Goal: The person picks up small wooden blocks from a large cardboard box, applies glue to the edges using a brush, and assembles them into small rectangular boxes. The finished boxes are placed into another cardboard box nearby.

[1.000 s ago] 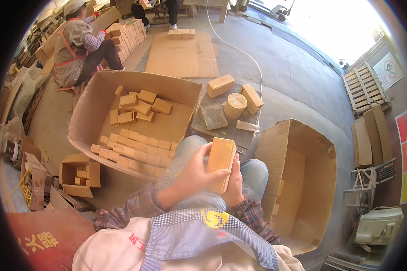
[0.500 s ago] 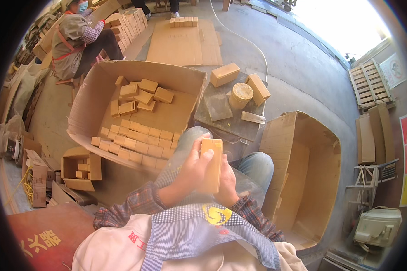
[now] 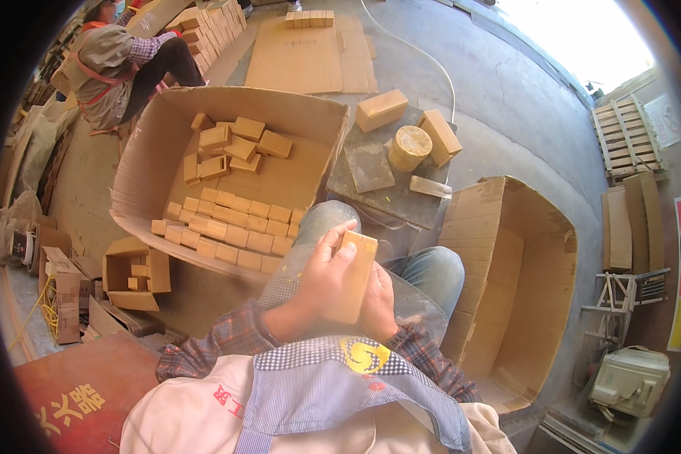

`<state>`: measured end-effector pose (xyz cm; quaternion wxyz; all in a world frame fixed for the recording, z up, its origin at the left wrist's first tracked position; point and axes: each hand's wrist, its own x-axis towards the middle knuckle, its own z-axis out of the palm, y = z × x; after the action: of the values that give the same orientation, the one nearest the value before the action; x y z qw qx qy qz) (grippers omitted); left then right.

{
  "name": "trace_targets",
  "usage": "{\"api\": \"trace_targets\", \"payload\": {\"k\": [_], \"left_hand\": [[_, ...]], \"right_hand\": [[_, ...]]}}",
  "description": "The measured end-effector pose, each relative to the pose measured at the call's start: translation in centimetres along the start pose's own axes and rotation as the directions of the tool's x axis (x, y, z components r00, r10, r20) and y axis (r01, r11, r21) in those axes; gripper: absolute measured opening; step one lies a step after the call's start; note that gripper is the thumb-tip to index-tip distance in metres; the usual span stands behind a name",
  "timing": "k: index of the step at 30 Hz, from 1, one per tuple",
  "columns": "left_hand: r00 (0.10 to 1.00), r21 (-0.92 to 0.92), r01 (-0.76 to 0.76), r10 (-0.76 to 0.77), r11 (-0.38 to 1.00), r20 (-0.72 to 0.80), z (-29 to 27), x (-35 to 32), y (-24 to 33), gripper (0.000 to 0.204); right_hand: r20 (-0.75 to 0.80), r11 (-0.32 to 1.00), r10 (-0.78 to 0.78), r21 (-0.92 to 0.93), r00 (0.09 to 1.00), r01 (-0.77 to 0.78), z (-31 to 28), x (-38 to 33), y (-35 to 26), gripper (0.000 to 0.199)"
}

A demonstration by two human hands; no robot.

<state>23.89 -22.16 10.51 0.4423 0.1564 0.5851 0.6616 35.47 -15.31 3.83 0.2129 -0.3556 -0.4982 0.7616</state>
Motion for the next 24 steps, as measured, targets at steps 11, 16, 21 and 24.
{"api": "trace_targets", "payload": {"k": [11,16,21,24], "left_hand": [[0.976,-0.103,0.216,-0.215,0.971,0.026,-0.7,0.8,2.0,0.043],[0.976,-0.087,0.214,-0.209,0.973,0.062,-1.2,1.3,1.0,0.043],[0.969,-0.106,0.240,-0.231,0.965,0.094,-2.3,1.4,0.6,0.046],[0.961,-0.115,0.270,-0.261,0.956,0.088,-2.9,1.3,0.4,0.046]], "right_hand": [[-0.080,0.990,-0.136,-0.054,0.987,0.132,-3.1,3.7,-6.4,0.027],[0.040,0.981,-0.072,-0.180,0.997,0.078,-2.9,3.5,-7.4,0.028],[0.016,0.986,-0.096,-0.133,0.995,0.097,-3.8,6.2,-9.3,0.023],[-0.109,0.893,-0.283,-0.392,0.953,0.220,-4.5,12.4,-10.8,0.020]]}}
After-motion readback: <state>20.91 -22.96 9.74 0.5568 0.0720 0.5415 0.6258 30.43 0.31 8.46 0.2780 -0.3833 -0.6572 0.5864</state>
